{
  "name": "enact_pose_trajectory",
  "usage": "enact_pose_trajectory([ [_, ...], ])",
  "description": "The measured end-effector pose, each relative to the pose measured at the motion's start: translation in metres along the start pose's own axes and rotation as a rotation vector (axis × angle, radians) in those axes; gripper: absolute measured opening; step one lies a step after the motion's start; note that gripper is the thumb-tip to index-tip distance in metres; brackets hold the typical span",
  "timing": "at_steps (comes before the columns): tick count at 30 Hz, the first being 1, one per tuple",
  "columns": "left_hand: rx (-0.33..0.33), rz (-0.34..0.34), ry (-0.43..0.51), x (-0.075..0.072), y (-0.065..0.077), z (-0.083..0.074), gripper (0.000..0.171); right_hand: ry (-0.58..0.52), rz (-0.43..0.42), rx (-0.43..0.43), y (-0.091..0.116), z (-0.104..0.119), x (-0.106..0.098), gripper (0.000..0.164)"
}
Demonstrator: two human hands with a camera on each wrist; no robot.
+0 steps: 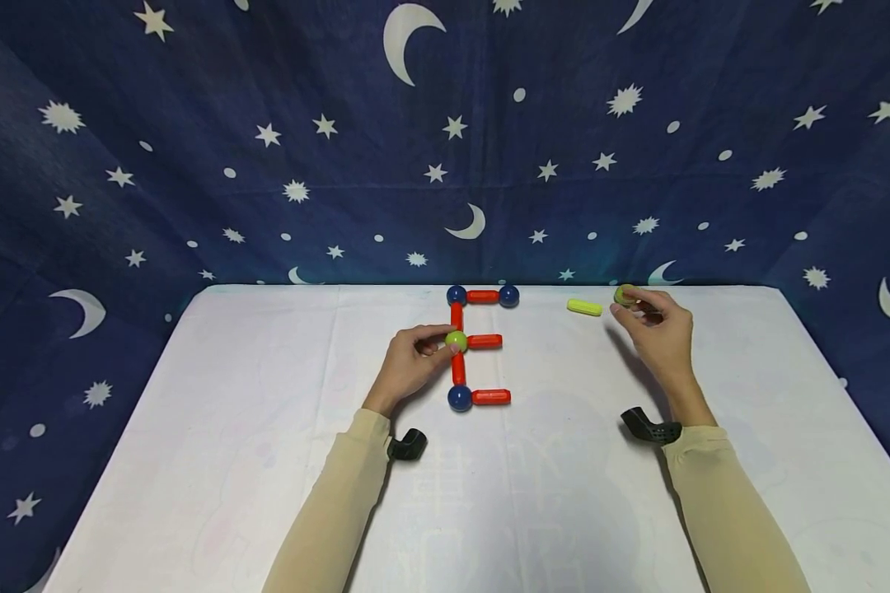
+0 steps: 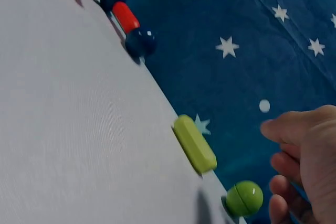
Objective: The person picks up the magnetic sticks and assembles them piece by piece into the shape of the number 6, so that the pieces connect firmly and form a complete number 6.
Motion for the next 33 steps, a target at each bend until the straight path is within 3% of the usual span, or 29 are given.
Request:
enact_pose_trajectory([
  [6,-0.004,0.002,-0.011,0.000,0.000,0.000,0.029,0.052,-0.117,0.005,-0.004,-0.022,-0.022,0.039],
  [11,-0.006,-0.001,0.007,0.000,0.000,0.000,0.029,0.138,-0.158,0.056,-0.002,-0.033,-0.031,0.047],
  [22,-0.010,-0.008,0.019,0.000,0.000,0.001,0.029,0.257,-0.104,0.226,0.001,-0.055,-0.032,0.056],
  [33,-0.008,-0.011,0.013,0.000,0.000,0.000,0.029,0.348,-0.020,0.216,-0.001,-0.059,-0.023,0.057],
])
Point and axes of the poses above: each hand's wrist, its own y-axis away from the middle knuckle, its own x-axis out of the palm, z = x × y, the point moved 10 cm from there along -y, towards the middle knuckle, and after that the axes turned 4 degrees about -y, right-handed, at the moved point
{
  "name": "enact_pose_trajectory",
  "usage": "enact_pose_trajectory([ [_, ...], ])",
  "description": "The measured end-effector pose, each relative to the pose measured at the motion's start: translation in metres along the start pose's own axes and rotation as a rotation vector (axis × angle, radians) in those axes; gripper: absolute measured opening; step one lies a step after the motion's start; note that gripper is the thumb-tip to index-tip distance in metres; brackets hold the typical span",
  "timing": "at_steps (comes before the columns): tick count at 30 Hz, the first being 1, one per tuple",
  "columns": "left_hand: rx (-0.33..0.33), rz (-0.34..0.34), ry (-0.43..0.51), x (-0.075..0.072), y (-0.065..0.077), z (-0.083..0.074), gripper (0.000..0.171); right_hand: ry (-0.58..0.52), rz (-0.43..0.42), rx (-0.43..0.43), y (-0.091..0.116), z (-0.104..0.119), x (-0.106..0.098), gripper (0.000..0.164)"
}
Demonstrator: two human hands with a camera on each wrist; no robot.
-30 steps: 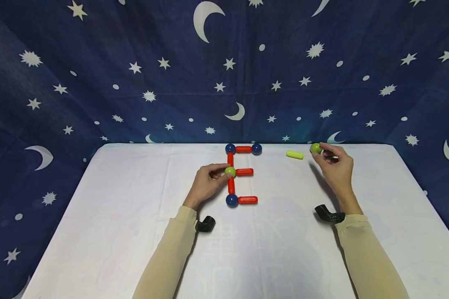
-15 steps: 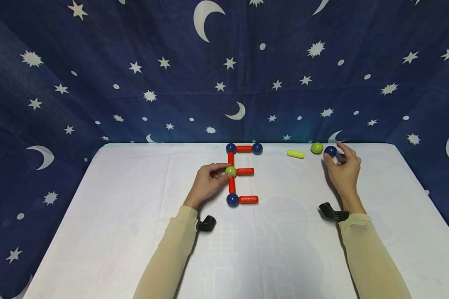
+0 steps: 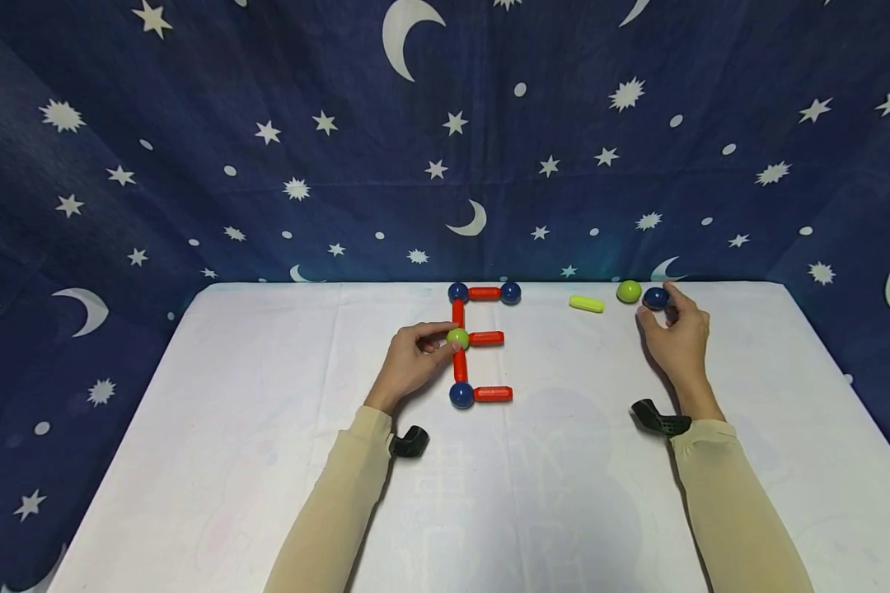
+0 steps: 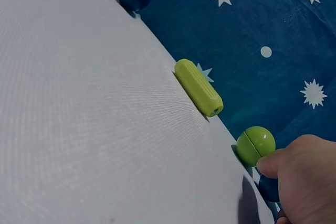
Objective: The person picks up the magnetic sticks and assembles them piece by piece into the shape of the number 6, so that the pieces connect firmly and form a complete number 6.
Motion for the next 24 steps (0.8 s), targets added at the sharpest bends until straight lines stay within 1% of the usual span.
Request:
enact_pose_trajectory([
  [4,0.000,-0.002,-0.004,0.000,0.000,0.000,0.028,0.017,-0.007,-0.013,0.000,0.001,0.000,0.051],
  [10,-0.007,-0.005,-0.009,-0.001,0.000,0.001,0.028,0.005,-0.022,-0.020,0.001,0.002,-0.001,0.046],
  [18,-0.004,-0.012,-0.003,0.000,-0.001,0.002,0.028,-0.090,-0.070,0.000,0.004,0.007,-0.007,0.045],
  [20,-0.002,-0.013,0.001,0.000,-0.001,0.003,0.028,-0.118,-0.083,-0.013,0.004,0.012,-0.008,0.045],
  [24,-0.001,-0.012,0.002,0.000,-0.001,0.003,0.028,-0.178,-0.085,-0.086,0.005,0.029,-0.005,0.042],
])
Point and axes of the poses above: each hand's wrist, its own y-axis away from the middle knuckle, its own x-axis out of the palm, z = x × y, the point moved 10 cm from there along -y, towards the middle knuckle, and after that the axes turned 4 degrees about -y, right-handed, at the moved point
